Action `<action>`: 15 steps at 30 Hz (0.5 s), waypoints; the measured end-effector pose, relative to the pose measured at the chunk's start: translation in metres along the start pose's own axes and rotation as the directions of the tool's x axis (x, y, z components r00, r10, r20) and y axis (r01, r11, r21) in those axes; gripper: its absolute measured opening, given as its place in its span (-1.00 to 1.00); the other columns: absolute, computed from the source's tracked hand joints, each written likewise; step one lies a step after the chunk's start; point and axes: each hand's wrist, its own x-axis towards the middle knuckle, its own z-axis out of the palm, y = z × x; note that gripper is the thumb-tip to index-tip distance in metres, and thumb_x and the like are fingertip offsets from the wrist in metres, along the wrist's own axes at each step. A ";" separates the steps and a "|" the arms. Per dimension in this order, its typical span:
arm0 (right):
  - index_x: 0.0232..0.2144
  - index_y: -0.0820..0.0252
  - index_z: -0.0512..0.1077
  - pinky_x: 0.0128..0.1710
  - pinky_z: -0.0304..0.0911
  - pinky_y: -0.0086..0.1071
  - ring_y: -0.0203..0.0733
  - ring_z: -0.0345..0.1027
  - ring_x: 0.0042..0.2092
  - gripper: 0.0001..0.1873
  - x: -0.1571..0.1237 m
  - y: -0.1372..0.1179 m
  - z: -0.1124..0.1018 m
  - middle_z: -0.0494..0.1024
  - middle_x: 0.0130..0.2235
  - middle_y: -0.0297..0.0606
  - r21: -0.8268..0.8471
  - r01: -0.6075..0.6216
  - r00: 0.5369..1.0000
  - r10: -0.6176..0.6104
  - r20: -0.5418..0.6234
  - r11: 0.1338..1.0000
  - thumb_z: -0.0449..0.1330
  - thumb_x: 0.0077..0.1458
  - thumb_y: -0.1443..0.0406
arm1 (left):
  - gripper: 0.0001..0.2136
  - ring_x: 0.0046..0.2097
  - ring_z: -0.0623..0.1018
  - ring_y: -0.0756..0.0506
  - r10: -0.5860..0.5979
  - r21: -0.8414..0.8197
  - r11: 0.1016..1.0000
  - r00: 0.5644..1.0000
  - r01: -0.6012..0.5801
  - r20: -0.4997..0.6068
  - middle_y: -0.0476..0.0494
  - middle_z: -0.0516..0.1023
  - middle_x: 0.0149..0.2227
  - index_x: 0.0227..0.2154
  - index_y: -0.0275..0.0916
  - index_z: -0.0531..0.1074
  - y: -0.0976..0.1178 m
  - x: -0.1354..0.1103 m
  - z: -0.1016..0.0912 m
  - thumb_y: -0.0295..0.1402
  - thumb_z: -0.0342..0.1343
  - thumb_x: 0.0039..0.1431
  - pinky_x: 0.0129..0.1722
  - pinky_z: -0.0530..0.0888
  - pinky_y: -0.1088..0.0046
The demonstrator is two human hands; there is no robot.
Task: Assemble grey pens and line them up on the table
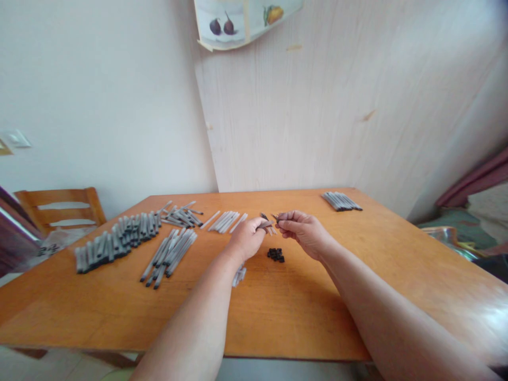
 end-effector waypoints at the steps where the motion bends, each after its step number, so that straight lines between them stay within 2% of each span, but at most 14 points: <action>1: -0.43 0.20 0.46 -0.38 0.20 -0.39 -0.33 0.29 -0.43 -0.74 -0.001 0.000 0.001 0.51 -0.46 -0.35 -0.009 0.002 1.000 -0.002 -0.001 1.000 0.42 -0.16 0.21 | -0.73 -0.26 0.53 -0.07 -0.002 0.012 1.000 1.000 0.002 0.006 -0.04 0.62 -0.33 -0.29 -0.20 0.57 0.000 0.000 0.000 -0.48 -0.03 0.08 -0.18 0.45 0.41; 15: -0.41 0.19 0.45 -0.34 0.23 -0.38 -0.33 0.31 -0.39 -0.75 0.000 0.004 0.002 0.52 -0.40 -0.34 -0.068 0.018 1.000 -0.017 0.011 0.998 0.39 -0.13 0.21 | -0.75 -0.30 0.52 -0.06 0.051 0.085 0.995 0.999 -0.052 0.015 -0.02 0.58 -0.38 -0.33 -0.18 0.55 -0.007 0.000 0.002 -0.48 -0.05 0.11 -0.27 0.39 0.45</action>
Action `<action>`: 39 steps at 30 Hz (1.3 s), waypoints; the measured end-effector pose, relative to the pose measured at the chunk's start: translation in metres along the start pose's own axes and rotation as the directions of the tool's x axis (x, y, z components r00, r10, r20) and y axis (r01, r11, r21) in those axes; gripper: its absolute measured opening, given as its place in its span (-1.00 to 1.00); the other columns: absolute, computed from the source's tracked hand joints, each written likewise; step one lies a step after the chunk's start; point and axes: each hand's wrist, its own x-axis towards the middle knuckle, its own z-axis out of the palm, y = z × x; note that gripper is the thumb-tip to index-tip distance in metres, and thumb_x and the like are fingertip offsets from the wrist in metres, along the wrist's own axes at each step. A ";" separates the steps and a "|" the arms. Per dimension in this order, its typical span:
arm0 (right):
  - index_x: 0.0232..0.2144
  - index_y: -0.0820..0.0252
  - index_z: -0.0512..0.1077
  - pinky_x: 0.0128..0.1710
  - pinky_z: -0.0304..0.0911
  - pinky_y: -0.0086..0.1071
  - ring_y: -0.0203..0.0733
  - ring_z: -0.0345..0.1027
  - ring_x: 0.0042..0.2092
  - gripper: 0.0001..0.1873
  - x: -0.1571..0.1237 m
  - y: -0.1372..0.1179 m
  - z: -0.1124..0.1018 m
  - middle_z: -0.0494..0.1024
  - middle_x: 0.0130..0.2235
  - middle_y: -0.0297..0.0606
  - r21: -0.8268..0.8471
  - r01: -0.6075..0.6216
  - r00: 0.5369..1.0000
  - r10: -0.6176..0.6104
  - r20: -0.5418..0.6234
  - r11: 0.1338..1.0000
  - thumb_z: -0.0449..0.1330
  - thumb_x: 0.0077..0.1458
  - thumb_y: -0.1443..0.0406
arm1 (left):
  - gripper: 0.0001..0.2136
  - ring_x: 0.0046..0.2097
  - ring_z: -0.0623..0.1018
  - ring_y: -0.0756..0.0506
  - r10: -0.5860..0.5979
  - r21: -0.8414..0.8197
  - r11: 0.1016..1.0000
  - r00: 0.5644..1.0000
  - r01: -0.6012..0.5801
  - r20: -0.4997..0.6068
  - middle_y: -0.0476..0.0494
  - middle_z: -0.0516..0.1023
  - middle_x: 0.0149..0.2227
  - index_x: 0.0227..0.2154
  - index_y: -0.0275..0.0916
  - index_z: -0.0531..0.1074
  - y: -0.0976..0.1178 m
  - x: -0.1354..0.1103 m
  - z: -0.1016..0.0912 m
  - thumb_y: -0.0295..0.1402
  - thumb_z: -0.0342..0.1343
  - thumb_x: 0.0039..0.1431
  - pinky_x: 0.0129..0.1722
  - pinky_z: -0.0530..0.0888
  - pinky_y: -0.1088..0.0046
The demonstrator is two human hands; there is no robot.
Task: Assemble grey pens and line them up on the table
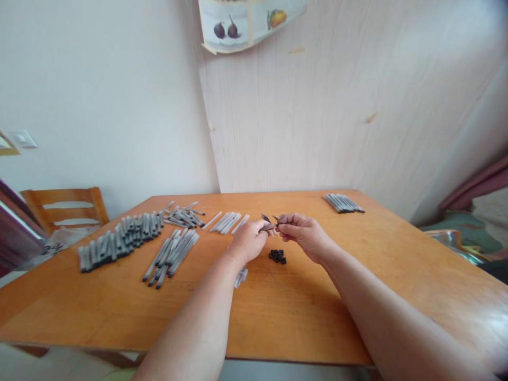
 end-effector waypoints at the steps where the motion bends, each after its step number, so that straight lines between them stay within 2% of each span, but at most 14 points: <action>1: -0.41 0.19 0.45 -0.34 0.23 -0.38 -0.33 0.31 -0.39 -0.75 0.000 0.000 0.000 0.51 -0.40 -0.34 -0.006 0.001 1.000 -0.001 0.004 1.000 0.39 -0.13 0.21 | -0.75 -0.30 0.52 -0.06 0.002 0.003 1.000 1.000 -0.002 0.002 -0.02 0.58 -0.38 -0.33 -0.18 0.55 0.000 0.000 0.000 -0.47 -0.05 0.11 -0.27 0.39 0.45; 20: -0.38 0.19 0.44 -0.38 0.20 -0.39 -0.33 0.26 -0.43 -0.77 0.002 0.005 0.000 0.48 -0.43 -0.37 -0.130 0.036 0.999 -0.036 0.005 0.991 0.34 -0.08 0.20 | -0.76 -0.30 0.51 -0.07 -0.040 0.019 0.999 0.997 0.039 0.063 -0.06 0.58 -0.38 -0.33 -0.21 0.55 0.004 -0.001 0.000 -0.47 -0.05 0.14 -0.28 0.34 0.45; 25: -0.38 0.20 0.45 -0.34 0.24 -0.37 -0.32 0.31 -0.42 -0.78 0.002 0.003 0.000 0.50 -0.42 -0.35 -0.164 0.024 1.000 -0.021 0.019 0.986 0.32 -0.07 0.20 | -0.76 -0.32 0.51 -0.08 -0.002 0.001 1.000 0.998 0.001 0.056 -0.08 0.58 -0.39 -0.34 -0.20 0.55 0.002 -0.002 0.001 -0.46 -0.05 0.15 -0.30 0.33 0.45; 33: -0.38 0.20 0.44 -0.38 0.26 -0.38 -0.31 0.32 -0.45 -0.76 0.004 0.006 -0.004 0.48 -0.45 -0.35 -0.248 0.010 1.000 -0.010 0.002 0.969 0.29 -0.06 0.16 | -0.73 -0.27 0.53 -0.11 0.020 -0.071 0.997 1.000 -0.019 0.017 -0.12 0.62 -0.33 -0.29 -0.17 0.57 0.005 -0.005 0.005 -0.19 0.00 0.26 -0.26 0.36 0.44; 39: -0.43 0.18 0.40 -0.43 0.24 -0.40 -0.31 0.29 -0.48 -0.74 0.004 0.007 -0.007 0.45 -0.50 -0.35 -0.365 0.013 1.000 -0.013 0.003 0.931 0.22 0.05 0.10 | -0.73 -0.21 0.55 -0.13 0.022 -0.070 0.997 1.000 -0.020 0.021 -0.13 0.63 -0.29 -0.28 -0.14 0.57 0.007 -0.005 0.003 -0.16 0.01 0.26 -0.20 0.40 0.42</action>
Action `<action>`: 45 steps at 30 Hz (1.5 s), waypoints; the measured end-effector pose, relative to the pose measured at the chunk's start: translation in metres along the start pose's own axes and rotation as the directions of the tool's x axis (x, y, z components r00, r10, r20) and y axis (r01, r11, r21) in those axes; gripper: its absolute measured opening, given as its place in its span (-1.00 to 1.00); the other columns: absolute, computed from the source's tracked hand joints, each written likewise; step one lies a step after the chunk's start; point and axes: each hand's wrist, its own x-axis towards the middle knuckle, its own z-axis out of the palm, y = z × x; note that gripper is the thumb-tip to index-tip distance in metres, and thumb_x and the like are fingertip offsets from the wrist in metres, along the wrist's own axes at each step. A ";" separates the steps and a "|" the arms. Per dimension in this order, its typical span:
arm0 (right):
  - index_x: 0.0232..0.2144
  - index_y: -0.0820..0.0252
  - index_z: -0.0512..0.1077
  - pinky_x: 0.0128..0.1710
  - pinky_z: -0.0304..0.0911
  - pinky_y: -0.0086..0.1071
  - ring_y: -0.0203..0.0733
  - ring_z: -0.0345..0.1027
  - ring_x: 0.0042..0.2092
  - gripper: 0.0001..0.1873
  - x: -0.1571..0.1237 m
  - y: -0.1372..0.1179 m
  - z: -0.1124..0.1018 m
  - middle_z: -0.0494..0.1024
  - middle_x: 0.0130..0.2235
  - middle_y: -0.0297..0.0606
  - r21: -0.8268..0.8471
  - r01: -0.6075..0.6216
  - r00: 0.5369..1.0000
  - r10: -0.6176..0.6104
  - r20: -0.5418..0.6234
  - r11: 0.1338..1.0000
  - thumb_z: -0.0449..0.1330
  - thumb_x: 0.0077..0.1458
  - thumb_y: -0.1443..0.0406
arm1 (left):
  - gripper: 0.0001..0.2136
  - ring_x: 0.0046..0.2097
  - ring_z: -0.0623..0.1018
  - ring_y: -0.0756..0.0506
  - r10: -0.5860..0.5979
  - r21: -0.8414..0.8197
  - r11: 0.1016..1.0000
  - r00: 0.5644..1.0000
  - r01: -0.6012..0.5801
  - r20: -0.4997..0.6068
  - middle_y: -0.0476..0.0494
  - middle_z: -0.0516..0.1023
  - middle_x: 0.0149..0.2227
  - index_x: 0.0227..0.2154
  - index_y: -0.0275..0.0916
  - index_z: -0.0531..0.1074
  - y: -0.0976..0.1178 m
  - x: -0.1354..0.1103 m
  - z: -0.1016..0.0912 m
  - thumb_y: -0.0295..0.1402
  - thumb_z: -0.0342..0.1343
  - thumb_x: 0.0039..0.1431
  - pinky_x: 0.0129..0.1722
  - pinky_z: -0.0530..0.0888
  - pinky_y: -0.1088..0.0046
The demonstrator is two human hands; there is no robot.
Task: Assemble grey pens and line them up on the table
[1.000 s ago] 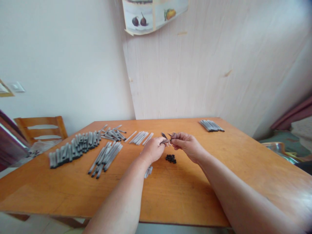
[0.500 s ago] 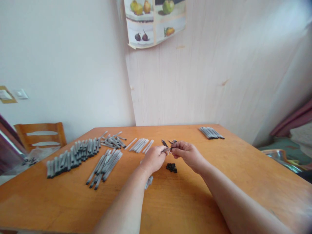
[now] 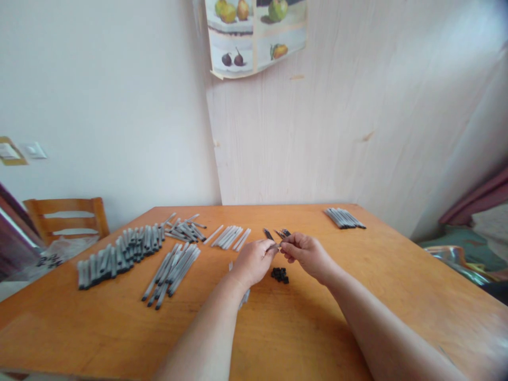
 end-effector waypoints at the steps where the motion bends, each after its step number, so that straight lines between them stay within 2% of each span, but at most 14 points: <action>1: -0.44 0.17 0.38 -0.44 0.22 -0.40 -0.31 0.28 -0.48 -0.73 0.000 0.000 0.000 0.45 -0.50 -0.35 -0.043 -0.001 1.000 0.001 -0.007 0.999 0.19 0.08 0.09 | -0.73 -0.20 0.55 -0.13 0.003 0.004 1.000 1.000 -0.003 0.003 -0.14 0.63 -0.29 -0.28 -0.13 0.57 0.000 0.000 0.000 -0.16 0.01 0.26 -0.19 0.40 0.41; 7: -0.53 0.14 0.32 -0.51 0.06 -0.42 -0.29 0.21 -0.51 -0.61 -0.001 0.002 0.001 0.37 -0.57 -0.36 -0.366 0.068 0.991 -0.105 -0.082 0.928 0.06 0.21 0.04 | -0.73 -0.19 0.57 -0.13 0.027 0.027 0.999 0.999 -0.027 0.022 -0.15 0.64 -0.26 -0.25 -0.14 0.57 0.003 0.000 0.003 -0.16 -0.01 0.28 -0.17 0.43 0.41; 10: -0.57 0.13 0.29 -0.52 0.03 -0.41 -0.29 0.18 -0.53 -0.52 0.000 0.003 0.001 0.30 -0.60 -0.38 -0.381 0.083 0.989 -0.122 -0.079 0.921 -0.01 0.24 -0.03 | -0.72 -0.17 0.57 -0.13 0.029 0.035 0.999 0.999 -0.030 0.034 -0.16 0.64 -0.23 -0.23 -0.14 0.57 0.005 0.000 0.003 -0.16 -0.02 0.29 -0.15 0.43 0.40; 14: -0.53 0.15 0.34 -0.47 0.10 -0.41 -0.27 0.24 -0.50 -0.46 0.000 0.003 -0.001 0.36 -0.57 -0.35 -0.330 0.077 0.990 -0.110 -0.083 0.941 -0.09 0.28 -0.06 | -0.71 -0.12 0.58 -0.14 -0.002 0.056 0.998 0.999 0.000 0.034 -0.18 0.64 -0.18 -0.19 -0.15 0.56 0.007 0.000 0.001 -0.16 -0.02 0.29 -0.12 0.44 0.39; 17: -0.43 0.16 0.37 -0.40 0.15 -0.41 -0.26 0.29 -0.42 -0.59 -0.001 -0.001 -0.001 0.43 -0.48 -0.33 -0.289 0.116 0.983 -0.152 -0.106 0.950 -0.02 0.25 0.00 | -0.71 -0.11 0.57 -0.15 -0.021 0.073 0.997 0.999 0.019 0.025 -0.18 0.64 -0.16 -0.17 -0.15 0.56 0.007 0.000 -0.001 -0.17 -0.02 0.29 -0.11 0.43 0.38; 20: -0.38 0.16 0.38 -0.39 0.15 -0.42 -0.27 0.27 -0.40 -0.73 -0.003 -0.004 0.000 0.42 -0.45 -0.36 -0.289 0.146 0.980 -0.179 -0.092 0.946 0.10 0.17 0.08 | -0.71 -0.12 0.57 -0.15 -0.025 0.077 0.997 1.000 0.024 0.011 -0.18 0.64 -0.19 -0.17 -0.15 0.56 0.006 0.000 0.000 -0.16 -0.01 0.29 -0.12 0.43 0.38; 25: -0.51 0.14 0.33 -0.47 0.05 -0.40 -0.28 0.19 -0.48 -0.65 -0.003 -0.003 0.002 0.36 -0.54 -0.37 -0.415 0.097 0.982 -0.154 -0.106 0.905 0.09 0.19 0.06 | -0.73 -0.19 0.57 -0.15 -0.007 0.034 0.999 1.000 0.007 -0.005 -0.16 0.64 -0.27 -0.26 -0.14 0.57 0.004 -0.001 0.003 -0.14 0.01 0.26 -0.18 0.42 0.38; 30: -0.53 0.13 0.32 -0.49 0.06 -0.40 -0.26 0.23 -0.52 -0.50 0.000 0.002 0.001 0.36 -0.59 -0.34 -0.398 0.072 0.990 -0.115 -0.085 0.915 -0.06 0.27 -0.04 | -0.77 -0.19 0.56 -0.16 -0.018 -0.081 0.997 0.999 0.015 -0.028 -0.15 0.63 -0.28 -0.28 -0.13 0.55 0.005 -0.001 0.004 -0.14 0.07 0.21 -0.17 0.42 0.37; 34: -0.47 0.15 0.38 -0.46 0.11 -0.40 -0.25 0.27 -0.49 -0.44 0.001 0.003 -0.001 0.42 -0.54 -0.31 -0.362 0.048 0.984 -0.106 -0.141 0.931 -0.11 0.28 -0.09 | -0.76 -0.24 0.55 -0.10 -0.079 -0.211 0.976 0.994 0.060 -0.082 -0.10 0.61 -0.31 -0.23 -0.14 0.49 0.005 0.002 0.003 -0.13 0.02 0.25 -0.19 0.42 0.39; 37: -0.45 0.16 0.39 -0.45 0.09 -0.40 -0.25 0.26 -0.46 -0.47 0.000 0.001 0.000 0.42 -0.50 -0.31 -0.371 0.067 0.978 -0.135 -0.160 0.926 -0.06 0.26 -0.09 | -0.73 -0.28 0.56 -0.08 -0.167 -0.435 0.895 0.977 0.096 -0.130 -0.11 0.59 -0.33 -0.23 -0.19 0.41 0.006 0.006 0.002 -0.08 0.01 0.26 -0.21 0.43 0.39; 40: -0.42 0.17 0.41 -0.45 0.08 -0.41 -0.27 0.22 -0.45 -0.53 -0.004 -0.003 0.005 0.39 -0.50 -0.34 -0.371 0.108 0.979 -0.163 -0.121 0.922 0.03 0.22 -0.08 | -0.71 -0.20 0.58 -0.11 -0.251 -0.631 0.770 0.954 0.094 -0.163 -0.14 0.61 -0.31 -0.22 -0.21 0.34 0.007 0.008 0.001 -0.07 0.05 0.24 -0.08 0.41 0.32; 42: -0.37 0.18 0.43 -0.43 0.11 -0.41 -0.27 0.24 -0.43 -0.58 -0.007 -0.005 0.011 0.42 -0.47 -0.33 -0.334 0.135 0.985 -0.163 -0.060 0.933 0.11 0.18 -0.05 | -0.71 -0.15 0.58 -0.12 -0.278 -0.680 0.726 0.947 0.099 -0.159 -0.14 0.63 -0.27 -0.23 -0.20 0.33 0.007 0.007 -0.001 -0.07 0.07 0.23 -0.03 0.36 0.30; 45: -0.38 0.18 0.43 -0.40 0.14 -0.41 -0.26 0.26 -0.41 -0.68 -0.011 -0.007 0.019 0.45 -0.45 -0.33 -0.277 0.141 0.990 -0.134 0.042 0.950 0.21 0.11 0.03 | -0.71 -0.13 0.58 -0.11 -0.292 -0.722 0.681 0.949 0.120 -0.117 -0.15 0.63 -0.20 -0.27 -0.19 0.32 0.006 0.006 -0.002 -0.05 0.09 0.21 -0.06 0.35 0.32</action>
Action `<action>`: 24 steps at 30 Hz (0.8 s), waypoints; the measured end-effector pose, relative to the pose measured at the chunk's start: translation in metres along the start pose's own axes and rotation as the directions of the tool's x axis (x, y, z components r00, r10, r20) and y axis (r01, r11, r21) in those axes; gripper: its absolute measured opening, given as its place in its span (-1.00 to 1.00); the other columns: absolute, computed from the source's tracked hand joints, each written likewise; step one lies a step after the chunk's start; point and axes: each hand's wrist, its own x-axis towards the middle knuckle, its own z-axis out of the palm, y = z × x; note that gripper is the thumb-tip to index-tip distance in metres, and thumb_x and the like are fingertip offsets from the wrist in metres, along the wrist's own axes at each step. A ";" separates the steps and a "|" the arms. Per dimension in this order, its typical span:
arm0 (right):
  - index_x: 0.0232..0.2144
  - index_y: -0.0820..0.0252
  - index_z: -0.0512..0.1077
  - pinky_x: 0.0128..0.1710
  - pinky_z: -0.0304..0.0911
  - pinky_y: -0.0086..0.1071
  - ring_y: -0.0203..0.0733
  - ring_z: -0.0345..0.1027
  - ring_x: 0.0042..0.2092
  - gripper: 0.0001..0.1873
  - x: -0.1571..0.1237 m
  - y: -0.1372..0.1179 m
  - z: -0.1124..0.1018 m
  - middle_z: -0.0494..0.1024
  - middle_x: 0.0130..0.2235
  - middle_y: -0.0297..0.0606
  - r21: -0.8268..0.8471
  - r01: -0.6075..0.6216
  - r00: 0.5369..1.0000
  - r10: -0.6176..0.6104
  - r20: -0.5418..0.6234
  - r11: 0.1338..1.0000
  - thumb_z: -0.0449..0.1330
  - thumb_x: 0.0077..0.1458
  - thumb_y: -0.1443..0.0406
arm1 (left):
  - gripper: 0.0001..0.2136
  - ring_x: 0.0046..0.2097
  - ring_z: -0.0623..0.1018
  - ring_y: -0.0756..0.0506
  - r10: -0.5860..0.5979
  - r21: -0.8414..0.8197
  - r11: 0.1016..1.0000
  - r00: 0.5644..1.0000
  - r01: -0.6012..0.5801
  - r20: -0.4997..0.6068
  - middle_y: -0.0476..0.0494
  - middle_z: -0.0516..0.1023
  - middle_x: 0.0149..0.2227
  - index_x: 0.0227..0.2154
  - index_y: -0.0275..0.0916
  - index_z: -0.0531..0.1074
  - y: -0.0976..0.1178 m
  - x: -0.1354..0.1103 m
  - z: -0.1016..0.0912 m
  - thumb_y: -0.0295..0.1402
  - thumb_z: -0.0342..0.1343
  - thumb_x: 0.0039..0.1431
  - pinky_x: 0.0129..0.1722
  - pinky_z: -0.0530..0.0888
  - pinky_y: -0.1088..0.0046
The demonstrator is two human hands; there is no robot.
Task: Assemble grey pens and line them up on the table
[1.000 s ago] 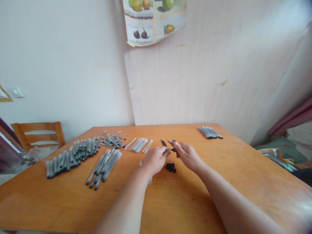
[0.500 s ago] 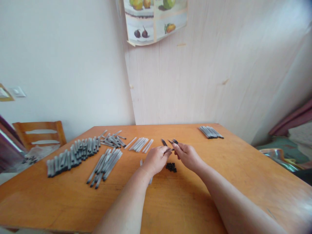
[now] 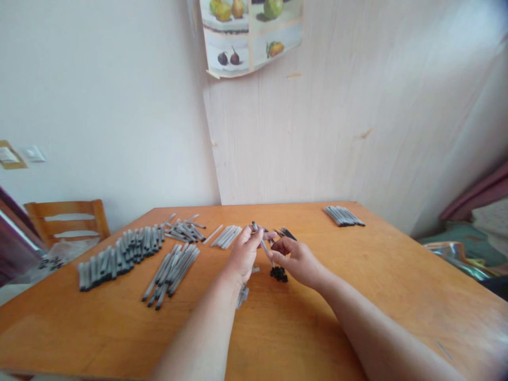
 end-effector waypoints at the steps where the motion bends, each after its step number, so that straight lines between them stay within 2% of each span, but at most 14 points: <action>1: -0.40 0.17 0.42 -0.41 0.14 -0.41 -0.27 0.25 -0.42 -0.71 0.000 0.000 0.002 0.43 -0.47 -0.34 0.010 -0.008 1.000 0.008 0.024 1.000 0.22 0.09 0.06 | -0.70 -0.12 0.58 -0.11 -0.013 -0.023 1.000 1.000 0.013 0.015 -0.16 0.63 -0.19 -0.28 -0.19 0.32 0.000 0.000 0.000 -0.04 0.10 0.20 -0.08 0.35 0.33; 4: -0.48 0.16 0.37 -0.45 0.09 -0.42 -0.31 0.16 -0.48 -0.78 0.000 0.002 0.004 0.35 -0.53 -0.40 0.034 -0.041 0.998 0.039 0.046 0.999 0.21 0.07 0.15 | -0.69 -0.10 0.58 -0.12 -0.043 -0.094 0.994 0.997 0.048 0.058 -0.17 0.64 -0.19 -0.27 -0.19 0.33 0.000 -0.001 0.000 -0.05 0.16 0.15 -0.10 0.36 0.34; 6: -0.49 0.15 0.36 -0.47 0.06 -0.42 -0.33 0.13 -0.50 -0.80 0.001 0.003 0.003 0.33 -0.55 -0.43 0.037 -0.056 0.998 0.055 0.031 0.998 0.20 0.06 0.17 | -0.67 -0.11 0.59 -0.12 -0.065 -0.129 0.989 0.997 0.070 0.046 -0.18 0.64 -0.21 -0.24 -0.19 0.34 0.001 0.000 -0.001 -0.05 0.19 0.12 -0.12 0.36 0.35; 13: -0.51 0.14 0.39 -0.52 0.01 -0.44 -0.32 0.16 -0.50 -0.85 0.001 0.006 0.001 0.36 -0.56 -0.42 -0.055 -0.042 0.999 0.042 0.016 0.998 0.20 0.02 0.22 | -0.58 -0.34 0.57 -0.03 -0.075 -0.283 0.959 0.987 0.032 -0.144 -0.13 0.62 -0.34 -0.32 -0.22 0.34 0.001 0.008 -0.007 0.05 0.22 0.03 -0.36 0.37 0.48; 18: -0.53 0.14 0.37 -0.52 0.01 -0.44 -0.32 0.15 -0.52 -0.85 0.000 0.004 0.000 0.34 -0.58 -0.43 -0.050 -0.041 0.998 0.043 0.039 0.998 0.19 0.02 0.23 | -0.64 -0.44 0.53 0.01 -0.134 -0.302 0.951 0.967 0.064 -0.217 -0.05 0.59 -0.44 -0.39 -0.23 0.33 0.003 0.010 -0.010 -0.11 0.33 -0.07 -0.44 0.31 0.54; 24: -0.53 0.15 0.37 -0.46 0.08 -0.42 -0.30 0.18 -0.48 -0.82 0.001 -0.001 -0.004 0.35 -0.56 -0.41 0.042 -0.084 0.996 0.083 0.033 0.996 0.15 0.04 0.20 | -0.72 -0.36 0.58 -0.04 -0.142 -0.311 0.948 0.968 0.073 -0.207 -0.15 0.64 -0.38 -0.35 -0.27 0.41 0.004 0.009 -0.012 -0.22 0.31 -0.06 -0.38 0.36 0.50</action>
